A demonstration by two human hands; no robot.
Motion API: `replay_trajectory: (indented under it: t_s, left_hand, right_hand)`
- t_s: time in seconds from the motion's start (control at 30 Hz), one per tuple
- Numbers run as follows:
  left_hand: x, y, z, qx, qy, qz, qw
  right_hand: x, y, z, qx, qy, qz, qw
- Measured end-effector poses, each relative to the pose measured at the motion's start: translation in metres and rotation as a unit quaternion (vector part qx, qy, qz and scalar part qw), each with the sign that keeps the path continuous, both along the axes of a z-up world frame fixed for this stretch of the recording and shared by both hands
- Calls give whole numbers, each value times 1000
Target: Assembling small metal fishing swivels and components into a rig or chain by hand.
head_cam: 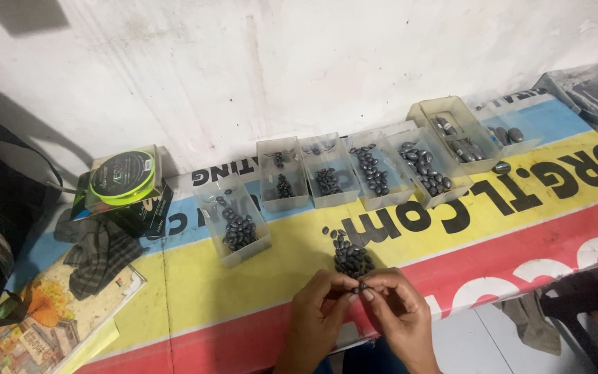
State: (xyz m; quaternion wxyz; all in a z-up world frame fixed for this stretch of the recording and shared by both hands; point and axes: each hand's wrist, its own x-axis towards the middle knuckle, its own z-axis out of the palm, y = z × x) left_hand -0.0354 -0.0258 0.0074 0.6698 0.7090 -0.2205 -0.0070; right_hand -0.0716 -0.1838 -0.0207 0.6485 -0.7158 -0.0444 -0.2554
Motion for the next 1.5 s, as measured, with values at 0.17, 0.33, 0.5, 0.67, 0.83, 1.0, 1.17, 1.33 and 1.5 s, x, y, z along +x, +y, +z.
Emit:
replay_trajectory:
  t_s: [0.17,0.33,0.5,0.67,0.83,1.0,1.17,1.33,1.5]
  left_hand:
    - [1,-1,-10,-23,41,1,999]
    - [1,-2,-17,-76,85,5,993]
    - [1,0,-19,-95,161,9,982]
    - [0,-1,-24,-94,113,3,989]
    - [-3,-4,-18,4,10,58,998]
    - [-5,-5,-23,63,-78,90,991]
    - [-5,0,-13,35,-115,117,986]
    - [31,55,-9,156,-170,209,950]
    - [74,97,2,295,-227,271,888]
  right_hand:
    - [1,3,0,-8,10,-7,1000]
    - [3,5,-1,-13,15,-5,1000]
    - [6,8,-3,-1,8,22,1000]
    - [7,6,-6,-6,-3,25,1000]
    - [6,7,-3,-4,21,20,1000]
    - [6,5,-8,-40,17,1,999]
    - [4,5,-7,-70,11,-18,997]
    - [1,1,-27,-35,20,-30,999]
    - [-1,2,-28,-30,16,-41,999]
